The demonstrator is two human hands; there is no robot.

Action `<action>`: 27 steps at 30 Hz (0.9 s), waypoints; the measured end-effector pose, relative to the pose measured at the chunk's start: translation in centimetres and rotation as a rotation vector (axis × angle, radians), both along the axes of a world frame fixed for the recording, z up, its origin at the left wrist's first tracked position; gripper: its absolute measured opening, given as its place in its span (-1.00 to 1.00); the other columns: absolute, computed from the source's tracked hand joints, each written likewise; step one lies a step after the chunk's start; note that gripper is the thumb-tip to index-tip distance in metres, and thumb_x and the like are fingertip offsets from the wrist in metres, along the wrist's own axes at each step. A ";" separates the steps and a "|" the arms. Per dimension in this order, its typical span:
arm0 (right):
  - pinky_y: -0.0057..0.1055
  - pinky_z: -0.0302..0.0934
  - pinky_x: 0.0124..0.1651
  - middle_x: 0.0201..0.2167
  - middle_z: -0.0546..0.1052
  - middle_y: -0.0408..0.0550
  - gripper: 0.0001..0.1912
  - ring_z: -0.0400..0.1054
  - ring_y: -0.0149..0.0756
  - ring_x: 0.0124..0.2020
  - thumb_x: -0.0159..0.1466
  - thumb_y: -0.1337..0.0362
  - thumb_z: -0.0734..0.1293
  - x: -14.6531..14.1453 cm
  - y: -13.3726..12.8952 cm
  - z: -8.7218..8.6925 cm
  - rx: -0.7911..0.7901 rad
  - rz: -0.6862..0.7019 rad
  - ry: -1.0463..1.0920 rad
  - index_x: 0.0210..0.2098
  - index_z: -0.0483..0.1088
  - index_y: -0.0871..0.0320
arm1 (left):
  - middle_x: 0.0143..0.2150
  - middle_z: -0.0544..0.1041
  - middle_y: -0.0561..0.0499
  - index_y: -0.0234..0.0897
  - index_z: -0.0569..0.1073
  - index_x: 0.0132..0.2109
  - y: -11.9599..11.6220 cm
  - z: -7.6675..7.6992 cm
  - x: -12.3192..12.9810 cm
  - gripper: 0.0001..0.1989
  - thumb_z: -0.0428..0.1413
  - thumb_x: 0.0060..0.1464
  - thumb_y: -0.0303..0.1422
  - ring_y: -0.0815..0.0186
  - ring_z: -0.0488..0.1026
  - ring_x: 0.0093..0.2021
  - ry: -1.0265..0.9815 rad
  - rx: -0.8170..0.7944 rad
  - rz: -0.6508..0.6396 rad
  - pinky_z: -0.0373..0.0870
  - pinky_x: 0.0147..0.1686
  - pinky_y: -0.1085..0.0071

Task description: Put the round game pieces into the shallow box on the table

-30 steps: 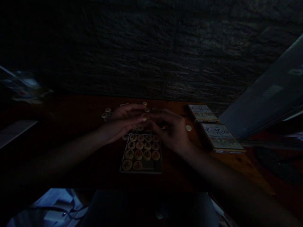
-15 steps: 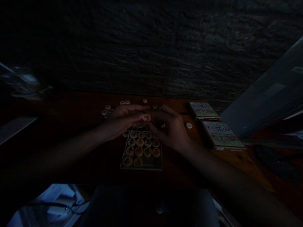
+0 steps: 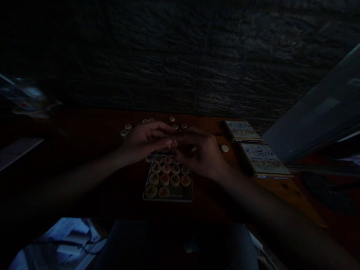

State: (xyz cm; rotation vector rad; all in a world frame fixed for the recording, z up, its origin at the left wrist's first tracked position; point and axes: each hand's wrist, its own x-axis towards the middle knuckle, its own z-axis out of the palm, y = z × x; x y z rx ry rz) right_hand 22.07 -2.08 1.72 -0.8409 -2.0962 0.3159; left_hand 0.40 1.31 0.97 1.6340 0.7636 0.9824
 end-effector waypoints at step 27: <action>-0.39 0.42 -0.15 -0.16 0.66 -0.08 -0.76 0.56 -0.28 -0.18 0.19 0.38 0.52 -1.1 -3.0 1.1 -0.373 0.398 -0.416 -0.13 0.60 0.11 | -0.31 0.65 -0.05 -0.30 0.61 -0.20 0.8 -0.3 -0.5 -0.80 0.15 0.24 -0.28 0.32 0.57 -0.30 0.061 0.278 0.110 0.42 -0.28 0.43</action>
